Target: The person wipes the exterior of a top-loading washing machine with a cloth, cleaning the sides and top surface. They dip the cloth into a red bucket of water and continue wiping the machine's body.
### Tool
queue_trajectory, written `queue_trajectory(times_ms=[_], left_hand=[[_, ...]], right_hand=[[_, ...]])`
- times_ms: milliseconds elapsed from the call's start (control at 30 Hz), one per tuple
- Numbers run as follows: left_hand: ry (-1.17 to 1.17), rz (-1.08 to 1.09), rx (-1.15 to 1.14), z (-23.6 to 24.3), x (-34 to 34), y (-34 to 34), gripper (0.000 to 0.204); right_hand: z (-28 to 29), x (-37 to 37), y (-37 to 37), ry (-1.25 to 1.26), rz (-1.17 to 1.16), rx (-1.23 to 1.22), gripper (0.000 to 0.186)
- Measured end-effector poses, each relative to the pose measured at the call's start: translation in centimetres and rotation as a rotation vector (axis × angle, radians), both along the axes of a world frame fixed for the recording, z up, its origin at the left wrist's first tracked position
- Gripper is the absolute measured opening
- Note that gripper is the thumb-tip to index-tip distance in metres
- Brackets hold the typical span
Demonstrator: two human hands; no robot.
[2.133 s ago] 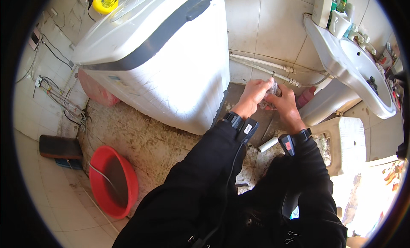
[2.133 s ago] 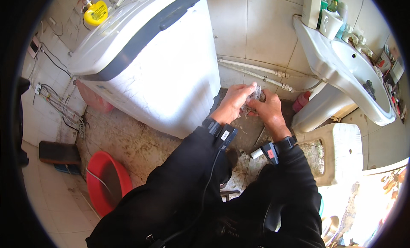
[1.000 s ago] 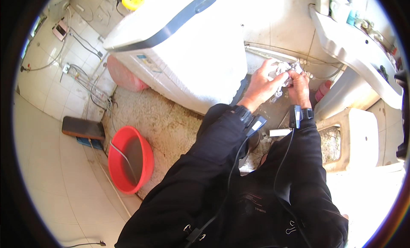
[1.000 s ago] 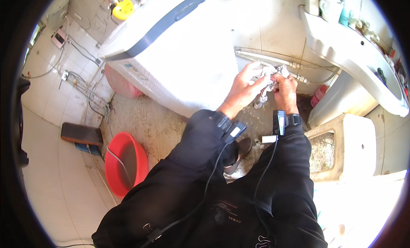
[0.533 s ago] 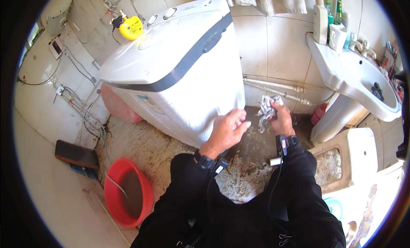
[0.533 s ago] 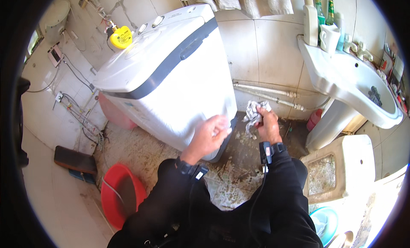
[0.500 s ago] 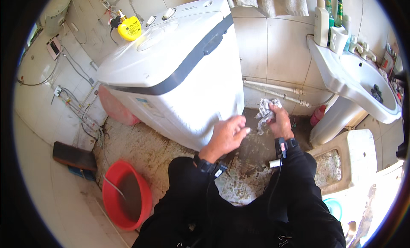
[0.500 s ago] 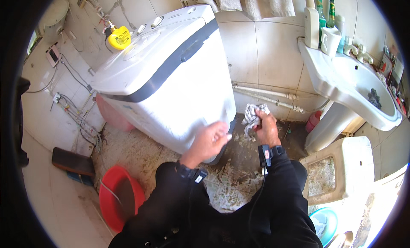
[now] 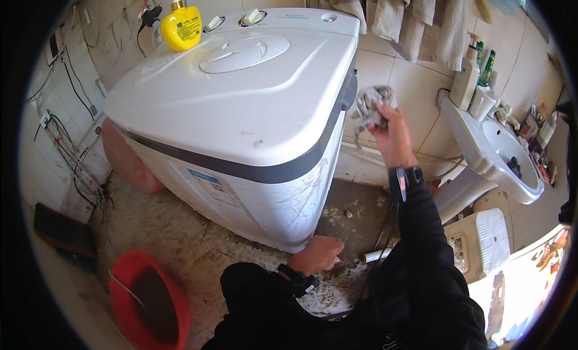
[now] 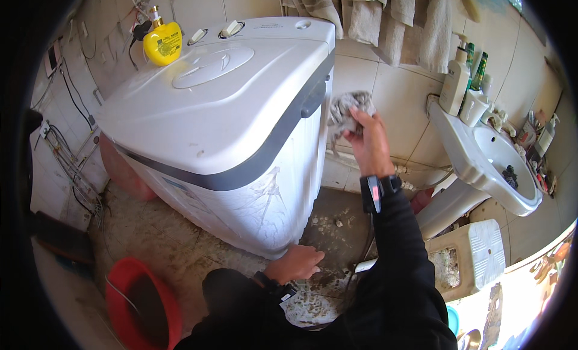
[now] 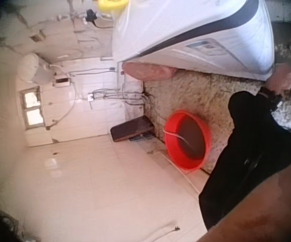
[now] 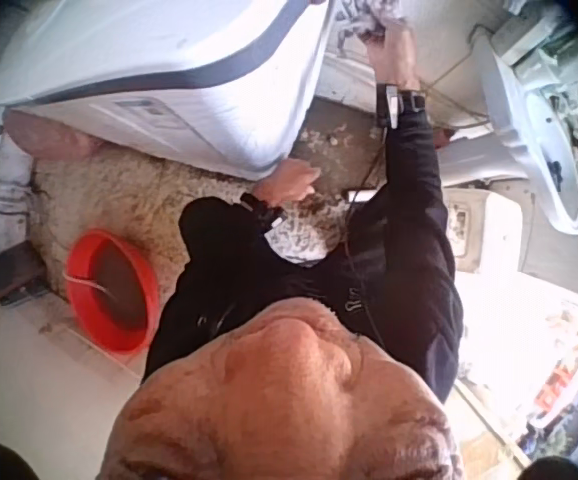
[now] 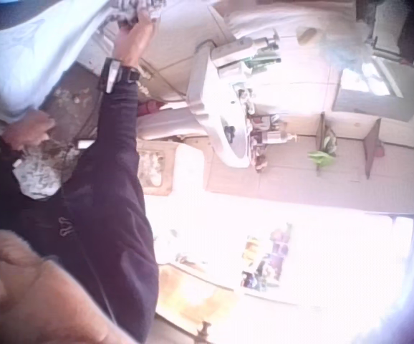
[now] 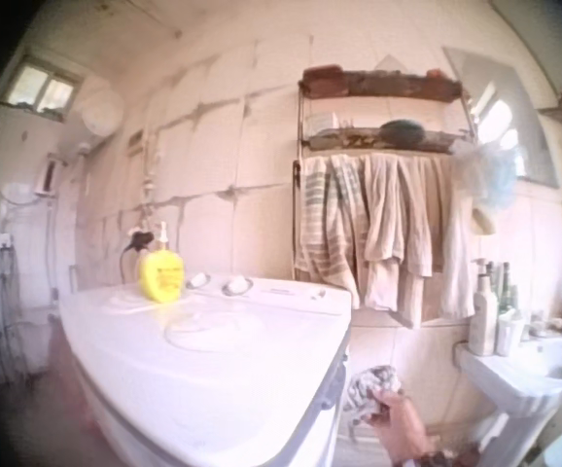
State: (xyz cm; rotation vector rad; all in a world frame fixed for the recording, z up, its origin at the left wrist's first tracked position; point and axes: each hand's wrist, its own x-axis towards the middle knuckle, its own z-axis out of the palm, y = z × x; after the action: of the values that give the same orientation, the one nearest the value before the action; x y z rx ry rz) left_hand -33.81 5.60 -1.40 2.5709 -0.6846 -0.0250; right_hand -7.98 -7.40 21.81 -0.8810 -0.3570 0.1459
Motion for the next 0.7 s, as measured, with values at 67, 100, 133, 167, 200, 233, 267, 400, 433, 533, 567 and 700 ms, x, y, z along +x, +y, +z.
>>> queue_trajectory(times_ms=[67,100,133,167,200,233,267,400,433,533,567,700], left_hand=[[0.023,0.023,0.052,0.4,-0.3,0.2,0.026],[0.040,0.024,0.069,0.5,-0.4,0.2,0.026],[0.056,0.028,0.087,0.7,-0.5,0.2,0.025],[0.068,0.044,0.084,0.8,-0.7,0.0,0.024],[0.077,0.043,0.063,0.8,-0.8,-0.3,0.023],[0.062,0.047,0.034,0.9,-0.9,-0.5,0.023],[0.049,0.052,0.004,1.0,-1.0,-0.7,0.023],[0.111,-0.009,0.040,1.4,-0.8,-1.8,0.026],[0.125,-0.021,0.033,1.6,-0.8,-2.0,0.026],[0.128,-0.027,0.024,2.2,-0.5,-2.3,0.021],[0.105,-0.029,0.006,2.4,-0.5,-2.3,0.016],[0.076,0.005,0.051,3.2,-0.4,-2.5,0.014]], right_hand=[[3.3,0.9,2.4,-0.208,-0.078,-0.140,0.020],[4.1,0.7,3.8,-0.148,-0.105,-0.191,0.021],[4.6,0.3,5.0,-0.154,-0.093,-0.212,0.022],[4.5,-0.6,5.7,-0.089,-0.164,-0.195,0.021],[4.2,-1.8,5.4,-0.144,-0.190,-0.202,0.022],[4.0,-2.9,4.6,-0.160,-0.183,-0.240,0.025],[3.8,-4.0,4.0,-0.175,-0.176,-0.280,0.028],[6.0,-6.7,0.8,-0.522,-0.227,-0.411,0.031],[7.3,-6.9,0.5,-0.594,-0.264,-0.378,0.029],[12.4,-6.3,0.3,-0.854,-0.398,-0.558,0.024],[14.1,-5.4,1.7,-0.964,-0.451,-0.642,0.024],[20.1,-0.3,7.6,-1.455,-0.535,-1.162,0.037]])
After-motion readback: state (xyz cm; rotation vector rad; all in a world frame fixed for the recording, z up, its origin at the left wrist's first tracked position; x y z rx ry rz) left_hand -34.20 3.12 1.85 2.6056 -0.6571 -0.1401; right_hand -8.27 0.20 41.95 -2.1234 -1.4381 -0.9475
